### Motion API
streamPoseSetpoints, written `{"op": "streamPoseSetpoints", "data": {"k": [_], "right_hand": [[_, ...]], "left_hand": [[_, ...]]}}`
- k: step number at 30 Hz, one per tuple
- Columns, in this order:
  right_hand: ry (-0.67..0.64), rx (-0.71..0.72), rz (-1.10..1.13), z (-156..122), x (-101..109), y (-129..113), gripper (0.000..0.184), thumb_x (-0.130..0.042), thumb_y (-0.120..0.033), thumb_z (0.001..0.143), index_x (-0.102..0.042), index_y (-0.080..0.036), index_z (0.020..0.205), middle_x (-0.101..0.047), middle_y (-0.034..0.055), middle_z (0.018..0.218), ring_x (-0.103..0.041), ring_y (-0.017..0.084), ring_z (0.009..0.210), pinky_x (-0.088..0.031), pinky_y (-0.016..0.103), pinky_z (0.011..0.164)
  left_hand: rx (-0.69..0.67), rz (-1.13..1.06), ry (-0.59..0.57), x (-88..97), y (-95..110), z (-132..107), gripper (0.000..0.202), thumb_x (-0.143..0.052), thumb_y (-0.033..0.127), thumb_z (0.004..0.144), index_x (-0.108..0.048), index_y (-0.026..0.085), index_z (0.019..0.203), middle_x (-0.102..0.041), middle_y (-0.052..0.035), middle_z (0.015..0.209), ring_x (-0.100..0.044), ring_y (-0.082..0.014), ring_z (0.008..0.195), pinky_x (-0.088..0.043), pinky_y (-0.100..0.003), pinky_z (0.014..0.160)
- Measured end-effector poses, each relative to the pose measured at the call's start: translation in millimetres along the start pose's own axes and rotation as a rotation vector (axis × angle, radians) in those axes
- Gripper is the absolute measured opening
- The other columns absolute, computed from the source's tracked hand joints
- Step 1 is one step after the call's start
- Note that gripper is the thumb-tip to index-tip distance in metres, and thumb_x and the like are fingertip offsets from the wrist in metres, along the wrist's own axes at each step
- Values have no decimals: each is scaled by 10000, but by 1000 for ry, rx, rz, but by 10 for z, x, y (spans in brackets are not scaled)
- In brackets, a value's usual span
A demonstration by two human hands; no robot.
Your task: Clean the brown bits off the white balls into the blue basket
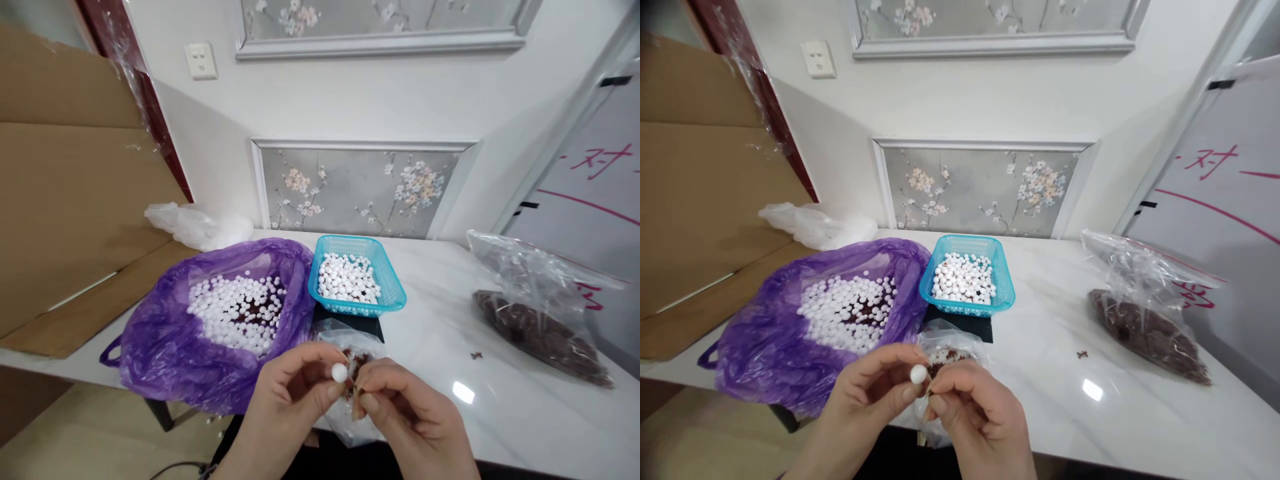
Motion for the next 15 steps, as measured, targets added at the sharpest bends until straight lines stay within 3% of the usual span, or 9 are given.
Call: {"op": "streamPoseSetpoints", "data": {"k": [10,15], "right_hand": [[97,-134,-11,-29,-6,30,145,-759,-349,743,-696,-221,719,-652,-21,599,-635,139,558,-521,207,552],[99,-121,-35,-19,1,43,162,-765,-355,735,-693,-214,702,-654,-15,610,-638,149,563,-536,231,566]], "left_hand": [[-63,9,22,0,18,3,107,-763,197,756,-766,246,851,-710,-13,908,-640,-149,804,-513,-208,729],[13,-41,-8,-38,12,-9,109,-742,214,782,-726,236,887,-718,-5,771,-658,-151,718,-524,-221,679]]}}
Point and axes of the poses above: each hand's wrist, its own z-axis towards the middle knuckle, its own x-axis out of the back of the hand, y = z × x, the point moved 4 cm from there along z, towards the middle knuckle
